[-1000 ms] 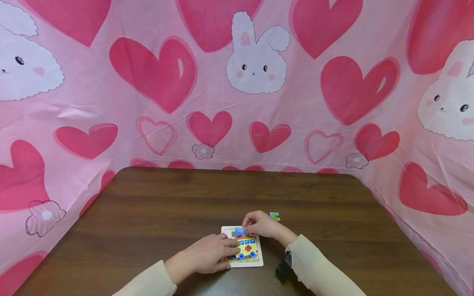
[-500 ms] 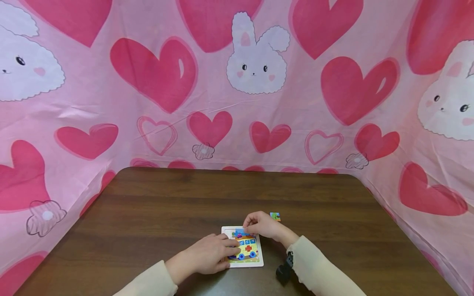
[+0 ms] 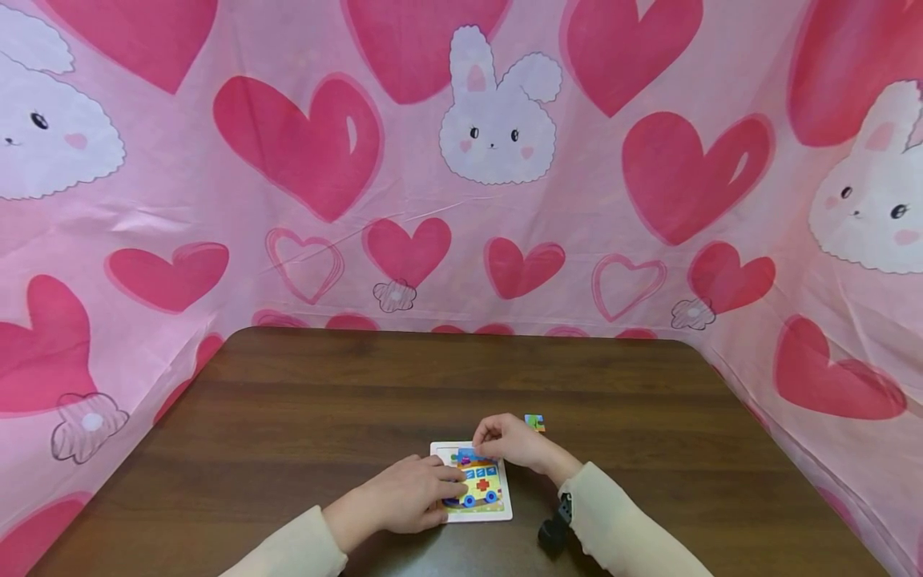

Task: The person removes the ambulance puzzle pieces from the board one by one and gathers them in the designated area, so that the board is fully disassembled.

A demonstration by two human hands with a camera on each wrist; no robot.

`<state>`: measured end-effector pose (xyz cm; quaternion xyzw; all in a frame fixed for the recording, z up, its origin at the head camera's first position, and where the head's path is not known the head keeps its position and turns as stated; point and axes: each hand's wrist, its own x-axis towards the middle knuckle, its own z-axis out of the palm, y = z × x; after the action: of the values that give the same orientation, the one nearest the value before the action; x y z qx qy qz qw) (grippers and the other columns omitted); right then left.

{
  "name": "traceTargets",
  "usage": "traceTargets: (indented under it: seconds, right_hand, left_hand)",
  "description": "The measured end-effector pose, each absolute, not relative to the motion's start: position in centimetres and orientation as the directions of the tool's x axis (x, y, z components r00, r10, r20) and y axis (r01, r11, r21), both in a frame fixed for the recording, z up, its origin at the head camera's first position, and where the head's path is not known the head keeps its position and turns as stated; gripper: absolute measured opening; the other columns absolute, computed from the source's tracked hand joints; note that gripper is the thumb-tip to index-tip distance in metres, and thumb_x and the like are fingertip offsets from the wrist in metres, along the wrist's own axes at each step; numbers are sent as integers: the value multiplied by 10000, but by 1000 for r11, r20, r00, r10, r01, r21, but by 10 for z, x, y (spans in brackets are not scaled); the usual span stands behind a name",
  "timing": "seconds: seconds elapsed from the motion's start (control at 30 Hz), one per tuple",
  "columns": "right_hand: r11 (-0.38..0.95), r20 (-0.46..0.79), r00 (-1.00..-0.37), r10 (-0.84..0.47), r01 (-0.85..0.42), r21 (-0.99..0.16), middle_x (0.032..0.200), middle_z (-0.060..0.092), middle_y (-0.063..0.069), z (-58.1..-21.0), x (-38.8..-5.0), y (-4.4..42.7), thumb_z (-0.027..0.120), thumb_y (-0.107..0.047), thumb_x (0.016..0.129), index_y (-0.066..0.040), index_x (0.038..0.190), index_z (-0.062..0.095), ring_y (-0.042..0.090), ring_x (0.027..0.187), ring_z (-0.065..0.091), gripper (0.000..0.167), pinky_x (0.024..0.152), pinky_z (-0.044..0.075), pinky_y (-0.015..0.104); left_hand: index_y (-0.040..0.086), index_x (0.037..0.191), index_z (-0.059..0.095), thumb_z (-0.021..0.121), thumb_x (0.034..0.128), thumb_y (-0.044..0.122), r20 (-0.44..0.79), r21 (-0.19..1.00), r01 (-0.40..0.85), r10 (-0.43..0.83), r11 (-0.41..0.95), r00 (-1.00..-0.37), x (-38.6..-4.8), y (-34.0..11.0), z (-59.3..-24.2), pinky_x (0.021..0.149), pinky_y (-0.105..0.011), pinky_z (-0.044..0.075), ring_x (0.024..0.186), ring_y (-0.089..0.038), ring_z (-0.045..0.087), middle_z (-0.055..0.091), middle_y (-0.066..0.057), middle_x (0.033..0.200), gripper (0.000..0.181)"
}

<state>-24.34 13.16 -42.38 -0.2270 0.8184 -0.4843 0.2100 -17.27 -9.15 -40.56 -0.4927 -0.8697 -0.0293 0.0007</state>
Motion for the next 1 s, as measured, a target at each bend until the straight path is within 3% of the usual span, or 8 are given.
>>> traceTargets:
  seconds: [0.2, 0.43, 0.7, 1.0]
  right_hand:
    - [357, -112, -825, -554, -114, -927, 736, 560, 56, -424, -246, 138, 638, -130, 859, -18, 875, 609, 183, 664, 531, 116, 633, 472, 301]
    - [413, -110, -887, -448, -96, -906, 778, 592, 70, -418, -253, 155, 667, -182, 847, -41, 889, 642, 212, 682, 553, 149, 656, 497, 330]
    - [428, -69, -920, -387, -113, -897, 753, 587, 58, -403, -260, 179, 662, -162, 852, -13, 897, 650, 207, 660, 546, 155, 645, 499, 362]
    - [457, -37, -945, -324, -122, -881, 758, 584, 54, -396, -268, 209, 646, -135, 861, 27, 907, 640, 236, 674, 549, 169, 644, 496, 376]
  left_hand:
    - [205, 1222, 612, 622, 865, 324, -6, 81, 841, 844, 535, -536, -173, -90, -405, 836, -373, 441, 1101, -127, 491, 549, 61, 1253, 377]
    - [205, 1231, 608, 622, 867, 324, 2, 75, 846, 848, 528, -530, -173, -92, -406, 812, -319, 437, 1075, -117, 494, 544, 60, 1260, 384]
    - [213, 1218, 620, 638, 840, 420, 27, 74, 851, 852, 520, -523, -174, -93, -409, 805, -304, 432, 1057, -121, 500, 551, 57, 1251, 432]
    - [217, 1195, 635, 671, 823, 394, 70, 23, 855, 852, 519, -519, -172, -92, -413, 755, -283, 436, 1004, -110, 501, 558, 57, 1241, 413]
